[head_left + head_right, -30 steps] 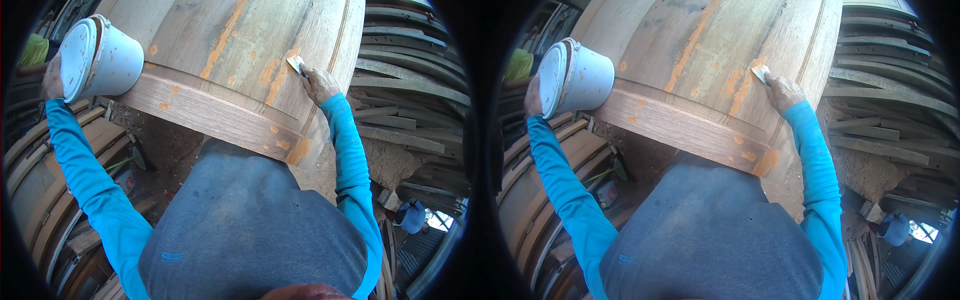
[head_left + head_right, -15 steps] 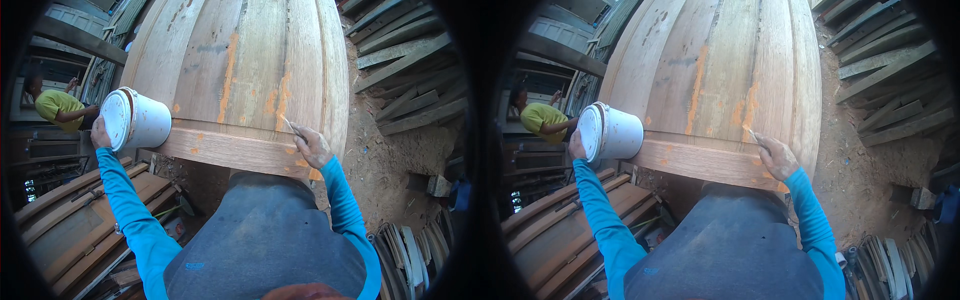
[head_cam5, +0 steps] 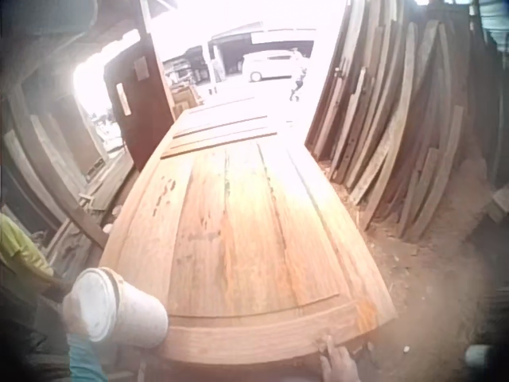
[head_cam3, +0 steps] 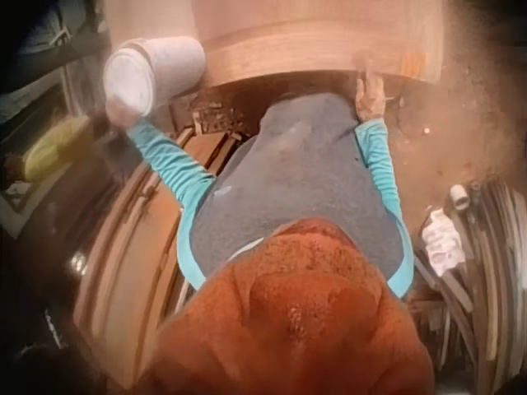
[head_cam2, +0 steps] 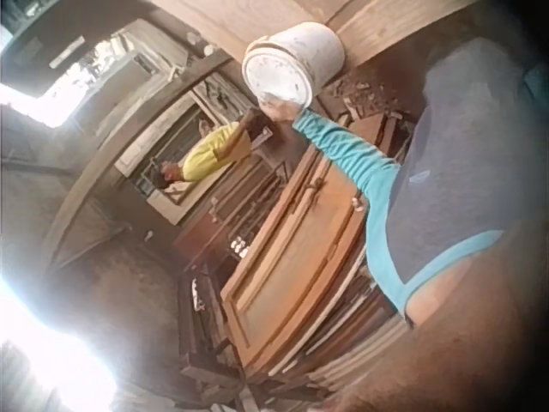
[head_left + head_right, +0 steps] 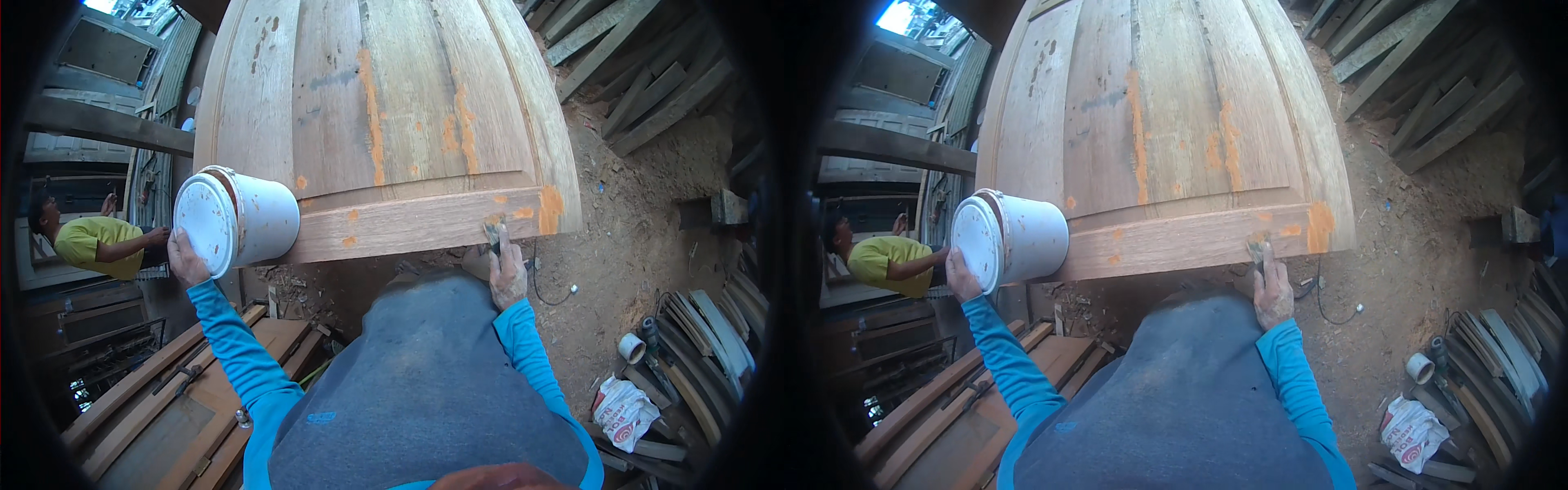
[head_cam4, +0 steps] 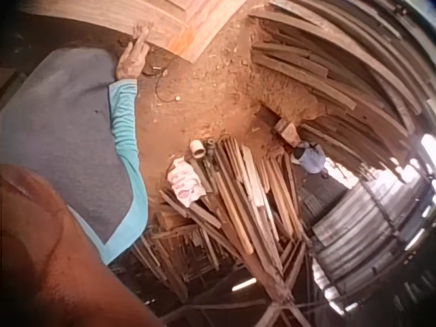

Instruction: The person applies wood filler to a wooden door with a putty knife, repeatedly dipping the tool into a bucket and spreading the material over cracks.

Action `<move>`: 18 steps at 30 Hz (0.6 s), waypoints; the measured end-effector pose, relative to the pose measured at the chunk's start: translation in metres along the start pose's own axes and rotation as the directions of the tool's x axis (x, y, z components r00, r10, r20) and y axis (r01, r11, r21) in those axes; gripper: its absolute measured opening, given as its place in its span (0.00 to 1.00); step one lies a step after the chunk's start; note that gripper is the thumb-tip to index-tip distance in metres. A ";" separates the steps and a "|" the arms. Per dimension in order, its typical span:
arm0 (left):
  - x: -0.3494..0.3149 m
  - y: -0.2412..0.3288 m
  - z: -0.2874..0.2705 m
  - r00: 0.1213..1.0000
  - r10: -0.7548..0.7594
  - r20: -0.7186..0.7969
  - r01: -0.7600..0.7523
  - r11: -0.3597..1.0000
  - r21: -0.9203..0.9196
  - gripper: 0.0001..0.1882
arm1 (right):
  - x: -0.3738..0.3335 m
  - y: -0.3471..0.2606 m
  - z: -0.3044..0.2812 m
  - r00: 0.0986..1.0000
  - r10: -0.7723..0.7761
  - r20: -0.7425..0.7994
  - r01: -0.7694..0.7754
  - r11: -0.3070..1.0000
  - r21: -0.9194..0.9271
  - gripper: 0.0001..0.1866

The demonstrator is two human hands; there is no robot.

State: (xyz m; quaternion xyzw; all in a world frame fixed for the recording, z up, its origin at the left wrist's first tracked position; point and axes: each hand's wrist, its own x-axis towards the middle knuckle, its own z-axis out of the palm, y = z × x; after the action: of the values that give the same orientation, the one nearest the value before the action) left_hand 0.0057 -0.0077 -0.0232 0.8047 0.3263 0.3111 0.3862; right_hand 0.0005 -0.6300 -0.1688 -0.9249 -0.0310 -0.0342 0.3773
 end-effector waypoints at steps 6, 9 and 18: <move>-0.001 0.017 -0.003 0.990 0.075 0.116 -0.077 0.997 0.012 0.26 | -0.071 -0.003 0.021 0.950 0.265 0.165 -0.242 0.959 -0.148 0.35; -0.010 0.023 0.002 0.997 0.072 0.040 -0.069 0.995 -0.071 0.26 | -0.115 0.001 0.035 0.976 0.216 0.033 -0.214 0.976 -0.044 0.31; 0.005 0.012 0.003 0.985 0.105 0.133 -0.086 0.986 -0.146 0.30 | -0.062 -0.031 0.014 0.871 0.458 -0.178 -0.376 0.854 0.360 0.13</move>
State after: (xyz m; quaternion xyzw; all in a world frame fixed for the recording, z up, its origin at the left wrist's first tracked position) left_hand 0.0143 -0.0109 -0.0136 0.8103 0.2366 0.2940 0.4483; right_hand -0.0630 -0.6003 -0.1625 -0.8246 0.2162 -0.0655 0.5186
